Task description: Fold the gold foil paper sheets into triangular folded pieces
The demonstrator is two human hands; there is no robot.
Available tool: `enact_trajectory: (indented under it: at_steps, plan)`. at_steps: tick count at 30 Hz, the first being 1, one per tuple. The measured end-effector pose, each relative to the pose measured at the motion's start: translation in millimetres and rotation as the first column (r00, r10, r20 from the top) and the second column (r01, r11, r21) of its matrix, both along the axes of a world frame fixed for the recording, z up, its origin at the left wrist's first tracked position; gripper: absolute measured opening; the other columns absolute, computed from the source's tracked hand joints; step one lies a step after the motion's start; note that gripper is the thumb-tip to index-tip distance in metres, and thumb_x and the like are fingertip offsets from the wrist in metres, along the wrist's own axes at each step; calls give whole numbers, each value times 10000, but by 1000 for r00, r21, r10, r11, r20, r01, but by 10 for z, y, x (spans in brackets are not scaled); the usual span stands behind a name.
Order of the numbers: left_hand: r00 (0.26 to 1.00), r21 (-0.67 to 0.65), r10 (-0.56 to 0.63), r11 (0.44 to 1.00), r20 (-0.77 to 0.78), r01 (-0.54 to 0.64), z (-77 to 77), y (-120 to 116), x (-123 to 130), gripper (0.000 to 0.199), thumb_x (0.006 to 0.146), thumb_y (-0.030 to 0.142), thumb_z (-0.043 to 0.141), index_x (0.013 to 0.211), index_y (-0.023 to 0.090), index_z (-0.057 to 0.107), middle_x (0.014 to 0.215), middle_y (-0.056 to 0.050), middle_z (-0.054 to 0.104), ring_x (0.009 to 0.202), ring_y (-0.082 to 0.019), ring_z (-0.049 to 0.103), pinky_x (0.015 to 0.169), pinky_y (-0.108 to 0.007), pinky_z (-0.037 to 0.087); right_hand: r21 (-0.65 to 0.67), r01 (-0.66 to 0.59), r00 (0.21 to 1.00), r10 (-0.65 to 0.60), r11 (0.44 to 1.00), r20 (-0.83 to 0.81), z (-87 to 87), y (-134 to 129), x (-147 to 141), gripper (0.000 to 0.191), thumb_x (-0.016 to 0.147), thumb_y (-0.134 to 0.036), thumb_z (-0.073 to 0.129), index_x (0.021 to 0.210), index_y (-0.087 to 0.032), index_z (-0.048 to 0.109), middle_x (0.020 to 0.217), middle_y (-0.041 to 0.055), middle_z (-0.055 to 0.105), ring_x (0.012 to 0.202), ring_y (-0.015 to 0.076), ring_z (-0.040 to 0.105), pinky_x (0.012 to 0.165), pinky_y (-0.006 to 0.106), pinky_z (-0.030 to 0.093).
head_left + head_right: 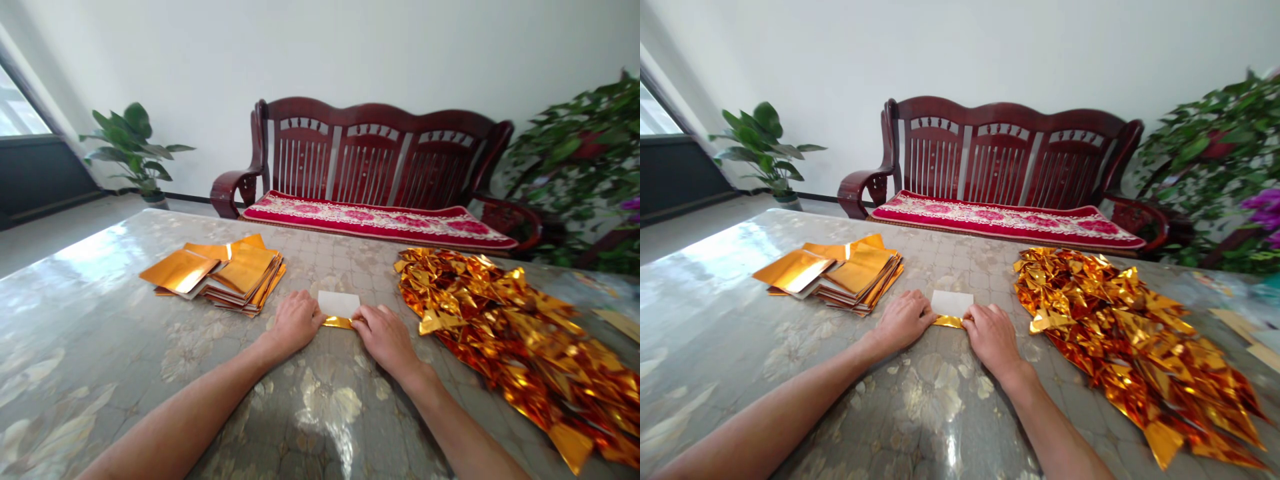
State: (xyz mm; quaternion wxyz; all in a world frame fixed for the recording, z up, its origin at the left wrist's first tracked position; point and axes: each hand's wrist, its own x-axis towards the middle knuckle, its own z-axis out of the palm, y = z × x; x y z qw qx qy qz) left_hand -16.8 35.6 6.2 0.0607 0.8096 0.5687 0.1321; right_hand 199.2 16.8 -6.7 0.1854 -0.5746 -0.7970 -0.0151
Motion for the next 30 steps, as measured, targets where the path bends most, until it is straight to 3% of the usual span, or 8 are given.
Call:
enact_trajectory:
  at_steps: [12, 19, 22, 26, 30]
  plan:
    - [996, 44, 0, 999, -85, 3, -39, -31, 43, 241, 931, 360, 555, 883, 166, 689, 983, -105, 647, 974, -265, 575, 818, -370, 447, -36, 31, 998, -30, 999, 47, 10, -23, -23, 44, 916, -269, 626, 949, -245, 642, 893, 16, 721, 879, 219, 594, 745, 320, 358]
    - [1000, 67, -9, 998, -27, 11, -55, -38, 3, 182, 907, 348, 619, 1013, 201, 641, 1072, -64, 593, 1011, -245, 535, 872, -367, 442, -69, 51, 996, -46, 996, 72, 37, -42, -35, 100, 930, -258, 597, 1017, -225, 636, 960, 30, 715, 935, 221, 580, 782, 318, 364]
    - [991, 117, -135, 984, 19, 132, -108, -36, 2, 173, 940, 232, 572, 1105, 236, 622, 1146, -44, 574, 1053, -221, 511, 902, -337, 441, -21, 31, 997, -30, 999, 75, 44, -59, -45, 129, 927, -251, 608, 1050, -225, 638, 1015, 43, 686, 983, 227, 555, 804, 324, 369]
    - [925, 107, -374, 919, -71, 379, -157, -75, 38, 135, 980, 196, 506, 1029, 216, 630, 1015, -33, 601, 978, -196, 532, 853, -299, 459, 84, -42, 991, 31, 996, 127, 44, -91, -69, 115, 928, -246, 623, 1034, -264, 661, 1039, 38, 650, 994, 232, 519, 825, 337, 367]
    - [892, 89, -389, 904, -231, 417, -134, -212, 108, 84, 945, 137, 532, 993, 155, 598, 964, -62, 609, 915, -221, 550, 801, -332, 477, 58, -230, 955, 213, 972, 208, 26, -128, -98, 127, 950, -211, 590, 1045, -254, 662, 966, 25, 650, 957, 209, 532, 826, 322, 381]
